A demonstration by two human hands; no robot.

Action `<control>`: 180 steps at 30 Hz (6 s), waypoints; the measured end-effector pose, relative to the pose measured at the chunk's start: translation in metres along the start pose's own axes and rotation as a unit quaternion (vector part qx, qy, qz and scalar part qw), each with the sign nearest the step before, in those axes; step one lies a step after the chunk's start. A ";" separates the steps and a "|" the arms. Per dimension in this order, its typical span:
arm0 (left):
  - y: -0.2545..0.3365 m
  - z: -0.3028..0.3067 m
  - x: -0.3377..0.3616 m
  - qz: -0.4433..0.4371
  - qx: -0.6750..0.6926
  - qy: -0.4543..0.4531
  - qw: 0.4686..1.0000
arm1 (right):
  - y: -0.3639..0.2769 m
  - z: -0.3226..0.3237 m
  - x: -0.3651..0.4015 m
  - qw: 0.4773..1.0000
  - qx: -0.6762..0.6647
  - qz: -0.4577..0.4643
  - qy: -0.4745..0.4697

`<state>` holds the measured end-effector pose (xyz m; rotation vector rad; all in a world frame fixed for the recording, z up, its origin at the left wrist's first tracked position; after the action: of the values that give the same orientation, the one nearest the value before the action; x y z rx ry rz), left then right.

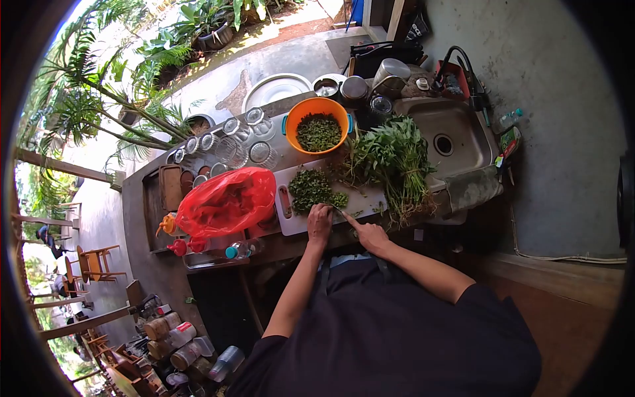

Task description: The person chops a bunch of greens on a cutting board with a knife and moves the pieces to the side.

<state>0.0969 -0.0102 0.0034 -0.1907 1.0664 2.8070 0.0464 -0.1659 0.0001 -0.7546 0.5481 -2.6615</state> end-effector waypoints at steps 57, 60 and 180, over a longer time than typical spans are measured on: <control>-0.009 0.005 -0.003 0.052 0.051 0.008 0.997 | 0.002 0.002 -0.008 0.999 0.005 0.033 0.015; -0.008 0.005 -0.004 0.046 0.028 -0.003 0.999 | 0.009 0.003 0.001 0.999 0.027 0.029 0.005; 0.010 0.003 0.003 0.008 -0.030 -0.042 0.999 | 0.006 -0.006 -0.004 1.000 0.004 0.024 0.014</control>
<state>0.0922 -0.0155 0.0118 -0.0683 0.9716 2.8352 0.0481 -0.1681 -0.0093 -0.6951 0.5539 -2.6326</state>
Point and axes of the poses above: each hand's wrist, its own x-axis away from the middle knuckle, its own z-axis out of the back of the hand, y = z × x, the point moved 9 cm from there along -x, towards the middle knuckle, and after that the axes turned 2 degrees about -y, right-handed, at the moved point
